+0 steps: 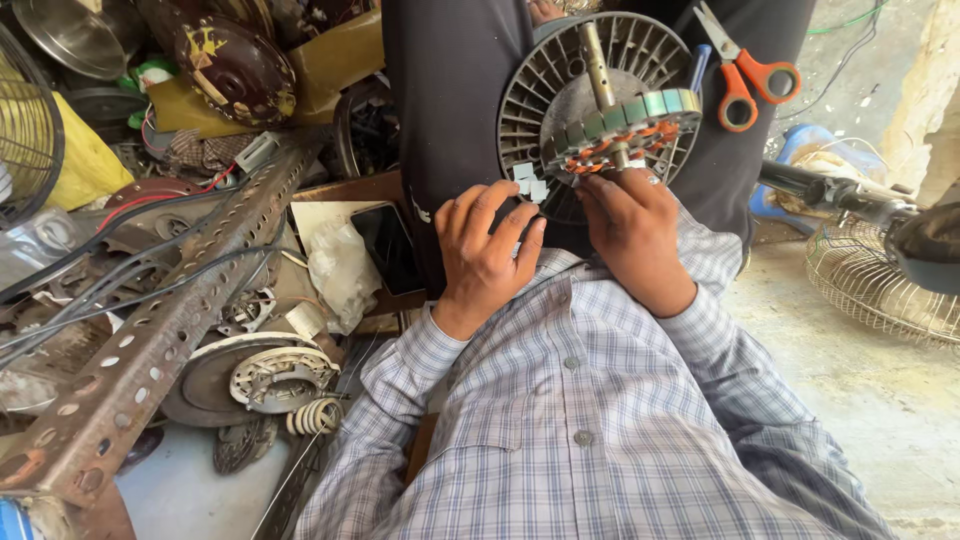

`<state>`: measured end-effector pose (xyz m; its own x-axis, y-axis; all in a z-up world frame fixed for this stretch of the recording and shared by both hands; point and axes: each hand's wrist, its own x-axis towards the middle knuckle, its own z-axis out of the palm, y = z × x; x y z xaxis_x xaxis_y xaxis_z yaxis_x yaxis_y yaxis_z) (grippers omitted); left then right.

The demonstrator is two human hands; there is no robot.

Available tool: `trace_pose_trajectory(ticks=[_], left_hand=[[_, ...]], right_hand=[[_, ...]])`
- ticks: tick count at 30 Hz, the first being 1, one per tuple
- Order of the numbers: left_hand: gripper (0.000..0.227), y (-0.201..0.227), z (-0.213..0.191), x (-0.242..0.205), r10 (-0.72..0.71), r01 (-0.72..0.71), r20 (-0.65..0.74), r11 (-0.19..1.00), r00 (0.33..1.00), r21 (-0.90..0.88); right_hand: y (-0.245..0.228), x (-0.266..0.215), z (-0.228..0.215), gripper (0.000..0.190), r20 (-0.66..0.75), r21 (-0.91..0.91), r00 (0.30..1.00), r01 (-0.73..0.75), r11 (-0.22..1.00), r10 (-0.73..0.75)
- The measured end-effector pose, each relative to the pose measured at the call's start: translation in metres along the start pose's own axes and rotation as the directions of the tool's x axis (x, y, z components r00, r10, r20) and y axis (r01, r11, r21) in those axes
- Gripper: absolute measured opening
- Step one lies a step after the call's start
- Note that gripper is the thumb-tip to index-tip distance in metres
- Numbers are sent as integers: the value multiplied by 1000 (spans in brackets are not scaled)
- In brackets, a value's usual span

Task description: The person sits on the floor and works on a motor rotor resting on their lap. They repeatedly pick up small white insulating paper pieces and place them into the slots of the rotor's copper windings.

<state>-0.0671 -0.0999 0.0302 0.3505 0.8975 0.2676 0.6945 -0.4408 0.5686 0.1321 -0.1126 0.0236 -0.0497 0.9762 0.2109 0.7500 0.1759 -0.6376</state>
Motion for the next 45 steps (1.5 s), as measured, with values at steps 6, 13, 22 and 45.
trace_pose_trajectory(ticks=[6,13,22,45], left_hand=[[13,11,-2,1,34,-35,-10,995,999,-97],[15,32,6,8,-142,210,157,749,977,-628],[16,55,-3,18,-16,188,230,633,973,-751],[13,80,-15,22,104,61,208,749,973,-660]], right_hand=[[11,-4,-2,24,48,-92,984,176,980,-172],[-6,-30,-16,2,227,741,897,-412,530,379],[6,-44,-38,11,417,903,847,-428,-42,330],[5,-48,-67,12,445,879,867,-470,75,223]])
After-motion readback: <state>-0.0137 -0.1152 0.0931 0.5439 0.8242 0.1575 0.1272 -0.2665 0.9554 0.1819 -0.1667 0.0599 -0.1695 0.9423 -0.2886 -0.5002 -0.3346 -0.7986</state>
